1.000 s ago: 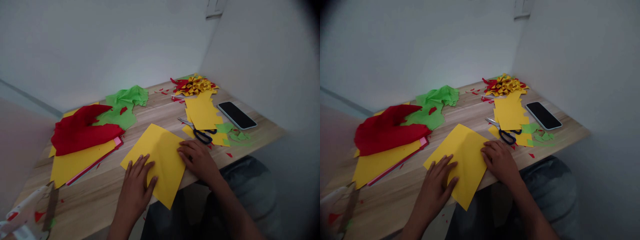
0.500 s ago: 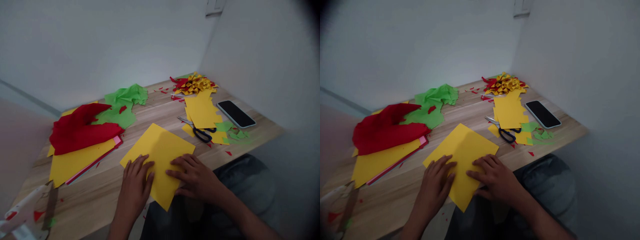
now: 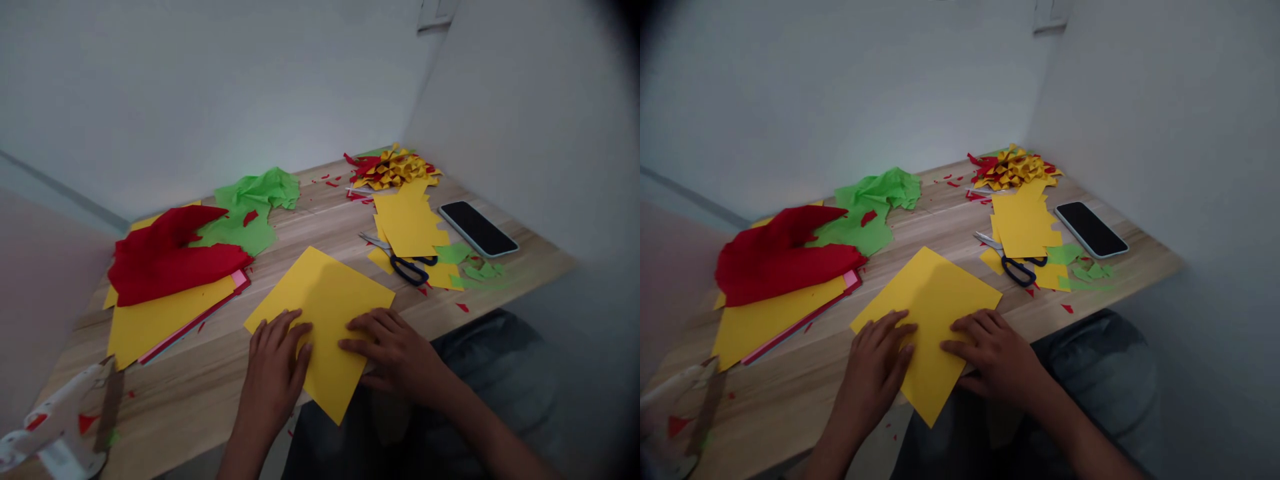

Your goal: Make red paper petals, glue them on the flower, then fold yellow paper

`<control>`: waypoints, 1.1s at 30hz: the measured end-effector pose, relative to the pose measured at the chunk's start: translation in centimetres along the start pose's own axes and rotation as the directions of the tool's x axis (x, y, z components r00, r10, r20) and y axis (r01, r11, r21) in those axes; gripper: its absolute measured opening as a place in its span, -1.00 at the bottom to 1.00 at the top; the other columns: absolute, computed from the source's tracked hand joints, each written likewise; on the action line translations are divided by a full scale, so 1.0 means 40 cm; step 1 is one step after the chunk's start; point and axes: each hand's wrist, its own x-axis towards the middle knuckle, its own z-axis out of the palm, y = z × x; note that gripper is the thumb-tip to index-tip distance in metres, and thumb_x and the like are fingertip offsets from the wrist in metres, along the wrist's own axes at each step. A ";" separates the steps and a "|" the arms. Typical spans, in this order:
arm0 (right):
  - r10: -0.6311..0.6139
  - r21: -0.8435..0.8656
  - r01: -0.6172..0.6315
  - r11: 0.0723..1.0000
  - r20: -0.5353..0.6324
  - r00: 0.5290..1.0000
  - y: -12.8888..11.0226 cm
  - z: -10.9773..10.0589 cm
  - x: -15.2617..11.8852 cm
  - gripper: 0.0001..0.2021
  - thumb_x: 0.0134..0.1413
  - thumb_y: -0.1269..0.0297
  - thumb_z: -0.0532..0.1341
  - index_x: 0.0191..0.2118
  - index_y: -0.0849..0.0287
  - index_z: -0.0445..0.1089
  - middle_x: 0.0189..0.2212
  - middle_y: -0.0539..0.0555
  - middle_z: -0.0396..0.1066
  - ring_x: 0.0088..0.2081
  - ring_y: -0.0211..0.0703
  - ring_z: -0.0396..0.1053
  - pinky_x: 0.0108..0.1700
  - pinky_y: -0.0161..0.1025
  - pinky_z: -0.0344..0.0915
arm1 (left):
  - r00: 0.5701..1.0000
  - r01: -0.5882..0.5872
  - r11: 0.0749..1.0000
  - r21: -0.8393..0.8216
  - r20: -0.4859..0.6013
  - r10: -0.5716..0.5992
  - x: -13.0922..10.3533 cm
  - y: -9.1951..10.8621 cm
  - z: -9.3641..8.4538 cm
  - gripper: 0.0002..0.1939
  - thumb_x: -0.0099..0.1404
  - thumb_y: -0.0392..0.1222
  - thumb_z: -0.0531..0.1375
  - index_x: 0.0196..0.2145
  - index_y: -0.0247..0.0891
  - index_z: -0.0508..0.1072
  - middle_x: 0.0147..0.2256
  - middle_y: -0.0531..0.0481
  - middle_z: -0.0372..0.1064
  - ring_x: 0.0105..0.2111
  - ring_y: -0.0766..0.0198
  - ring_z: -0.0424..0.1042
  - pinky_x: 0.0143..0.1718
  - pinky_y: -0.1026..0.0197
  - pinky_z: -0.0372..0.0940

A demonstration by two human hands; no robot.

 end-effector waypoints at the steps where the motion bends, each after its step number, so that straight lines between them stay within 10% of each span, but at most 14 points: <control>1: -0.003 0.000 0.003 1.000 -0.004 1.000 -0.001 0.000 0.000 -0.56 0.06 0.13 0.35 0.09 -0.07 0.40 0.06 0.09 0.40 0.06 0.09 0.29 0.14 0.11 0.18 | 1.000 -0.001 1.000 -0.004 0.001 0.001 -0.001 0.000 0.000 -0.74 0.40 -0.19 0.07 0.01 -0.05 0.38 0.17 -0.06 0.31 0.20 0.01 0.23 0.22 -0.27 0.06; 23: -0.031 0.087 0.037 0.996 -0.077 0.997 0.002 0.002 -0.004 -0.68 0.07 0.29 0.30 -0.01 -0.01 0.45 -0.11 0.08 0.44 -0.08 0.01 0.31 0.00 -0.01 0.14 | 0.999 -0.008 0.995 -0.099 -0.047 0.003 -0.007 -0.007 -0.001 -0.79 0.41 -0.21 0.06 -0.08 -0.06 0.45 0.06 -0.01 0.42 0.07 0.05 0.32 0.04 -0.08 0.12; 33: -0.002 0.249 0.067 0.966 -0.253 0.967 0.011 0.004 -0.001 -0.87 0.22 0.30 0.19 -0.21 0.07 0.51 -0.33 0.05 0.47 -0.27 -0.11 0.35 -0.20 -0.12 0.18 | 0.919 -0.053 0.872 -0.487 -0.366 -0.148 -0.034 -0.037 -0.013 -0.78 0.44 -0.24 0.00 -0.17 -0.12 0.45 -0.13 -0.04 0.41 -0.06 0.15 0.37 -0.01 0.05 0.21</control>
